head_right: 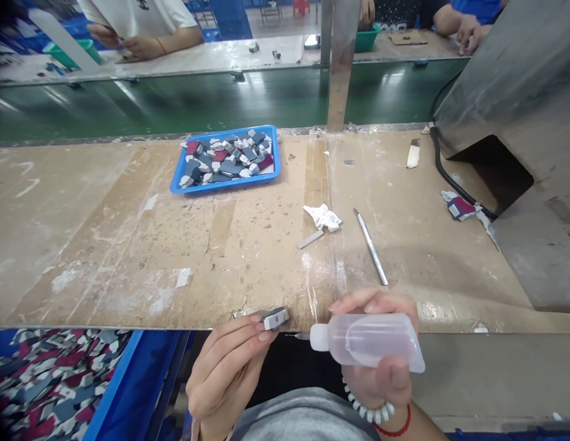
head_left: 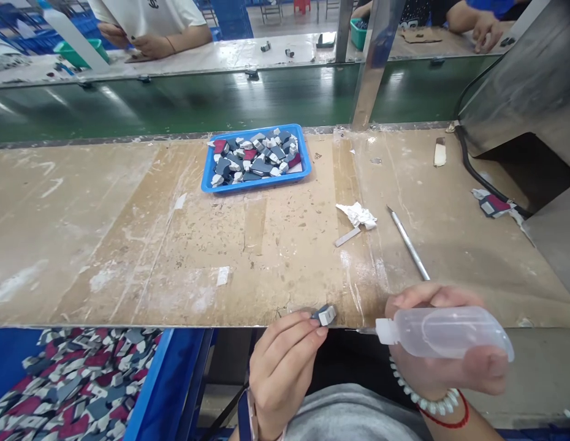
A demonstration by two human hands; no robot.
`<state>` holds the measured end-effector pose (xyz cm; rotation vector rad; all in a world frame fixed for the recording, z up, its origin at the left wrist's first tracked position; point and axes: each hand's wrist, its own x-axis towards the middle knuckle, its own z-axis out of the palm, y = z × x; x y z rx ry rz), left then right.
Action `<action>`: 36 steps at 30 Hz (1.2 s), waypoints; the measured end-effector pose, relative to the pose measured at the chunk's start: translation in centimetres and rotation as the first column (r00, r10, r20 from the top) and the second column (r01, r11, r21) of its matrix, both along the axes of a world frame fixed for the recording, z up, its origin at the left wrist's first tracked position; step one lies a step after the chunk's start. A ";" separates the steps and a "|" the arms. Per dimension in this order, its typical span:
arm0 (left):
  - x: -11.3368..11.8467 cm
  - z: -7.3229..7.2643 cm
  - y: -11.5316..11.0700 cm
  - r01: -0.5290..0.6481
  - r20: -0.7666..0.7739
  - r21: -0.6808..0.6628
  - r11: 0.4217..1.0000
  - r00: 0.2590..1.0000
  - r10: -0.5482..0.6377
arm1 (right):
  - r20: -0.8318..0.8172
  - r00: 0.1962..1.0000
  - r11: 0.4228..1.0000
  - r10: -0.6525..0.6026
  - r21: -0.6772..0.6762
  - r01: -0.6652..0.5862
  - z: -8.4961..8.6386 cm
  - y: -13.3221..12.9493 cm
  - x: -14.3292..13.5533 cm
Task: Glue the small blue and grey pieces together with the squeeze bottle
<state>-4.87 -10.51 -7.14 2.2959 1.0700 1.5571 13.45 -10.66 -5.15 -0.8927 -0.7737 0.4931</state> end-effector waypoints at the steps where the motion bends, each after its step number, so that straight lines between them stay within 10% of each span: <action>1: -0.3 0.0 -0.1 -0.009 -0.003 0.016 1.000 1.000 0.009 | -0.044 0.999 1.000 0.001 -0.028 -0.002 0.0 0.1 0.0; 6: -2.0 0.7 0.5 0.083 -0.233 0.151 0.985 0.971 -0.046 | -0.145 0.989 0.998 0.019 -0.059 -0.027 0.3 0.6 -0.1; 11: -1.8 2.7 1.8 0.127 -0.121 0.006 0.992 0.985 -0.125 | -0.113 0.992 0.997 0.054 -0.042 -0.059 0.2 0.8 -0.1; 20: -1.9 5.7 2.3 0.075 -0.400 -0.081 0.994 0.911 -0.101 | -0.115 0.981 0.983 0.158 -0.080 -0.168 0.6 0.7 -0.4; 26: -2.3 4.8 2.7 0.038 -0.386 -0.009 0.999 0.922 -0.038 | -0.053 0.954 0.941 0.295 -0.158 -0.299 1.1 0.8 -0.4; 36: -2.2 3.6 2.6 0.012 -0.167 -0.190 0.982 0.985 -0.044 | -0.035 0.985 0.964 0.171 -0.202 -0.174 1.9 2.2 -2.6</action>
